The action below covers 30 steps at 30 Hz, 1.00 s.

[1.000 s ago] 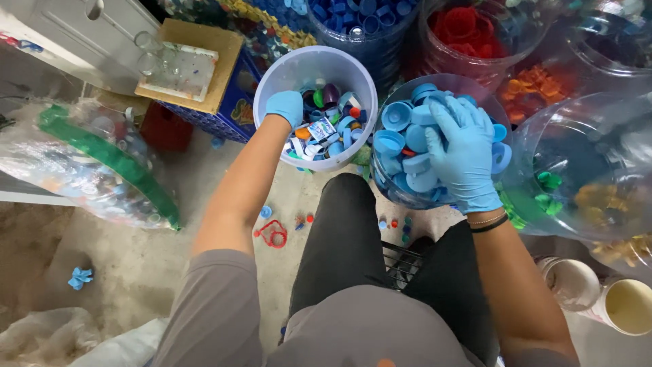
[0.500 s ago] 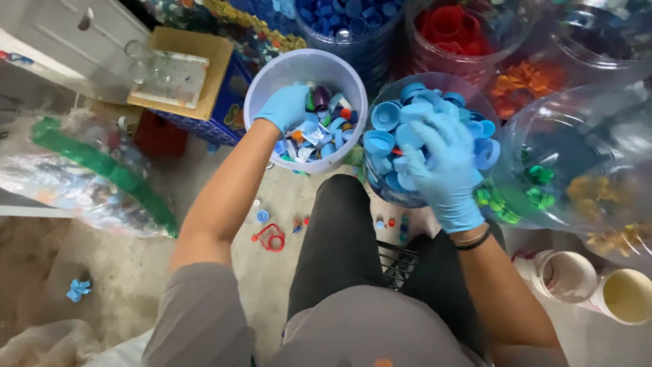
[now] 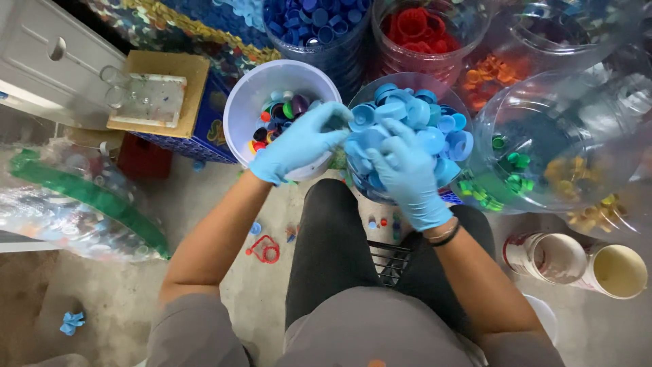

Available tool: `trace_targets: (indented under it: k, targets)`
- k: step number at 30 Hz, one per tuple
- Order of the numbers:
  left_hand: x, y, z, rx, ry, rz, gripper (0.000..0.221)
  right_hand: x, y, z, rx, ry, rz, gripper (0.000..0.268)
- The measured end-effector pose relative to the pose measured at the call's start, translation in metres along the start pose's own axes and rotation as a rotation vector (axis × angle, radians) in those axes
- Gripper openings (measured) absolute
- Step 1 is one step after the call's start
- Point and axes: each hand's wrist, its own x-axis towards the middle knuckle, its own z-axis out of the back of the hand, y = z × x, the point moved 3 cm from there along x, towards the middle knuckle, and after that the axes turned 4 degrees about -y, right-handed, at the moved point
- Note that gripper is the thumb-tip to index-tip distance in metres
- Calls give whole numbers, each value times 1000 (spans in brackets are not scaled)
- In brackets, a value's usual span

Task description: The person sorts plastic bottle caps by color, picking them from a white bucket and placing them into large clear containers. They primarily sort blue caps into a dedicated container while handling a mix of other colors in the source bucket.

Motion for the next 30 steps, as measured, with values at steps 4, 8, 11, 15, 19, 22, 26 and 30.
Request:
trace_targets:
  k: [4,8,11,15,19,22,26,30]
  targets:
    - [-3,48,38,129,-40,17,30,-14,-60,28,59,15,6,22]
    - [0,180,51,929,114,298,25,-26,-82,45,-48,-7,41,22]
    - [7,284,40,1186,229,374,26,-35,-84,48,-91,9,109,21]
    - [13,342,29,1155,332,406,27,-40,-78,52,-52,-15,124,19]
    - [13,325,37,1052,380,379,32,-43,-64,58,-23,-62,74,16]
    - [6,230,52,922,360,372,41,-46,-60,62,-7,-100,64,16]
    - [-3,98,61,411,73,295,44,-41,-43,62,59,-133,39,16]
    - [2,61,20,-168,18,1,62,-29,-13,47,211,-66,69,34]
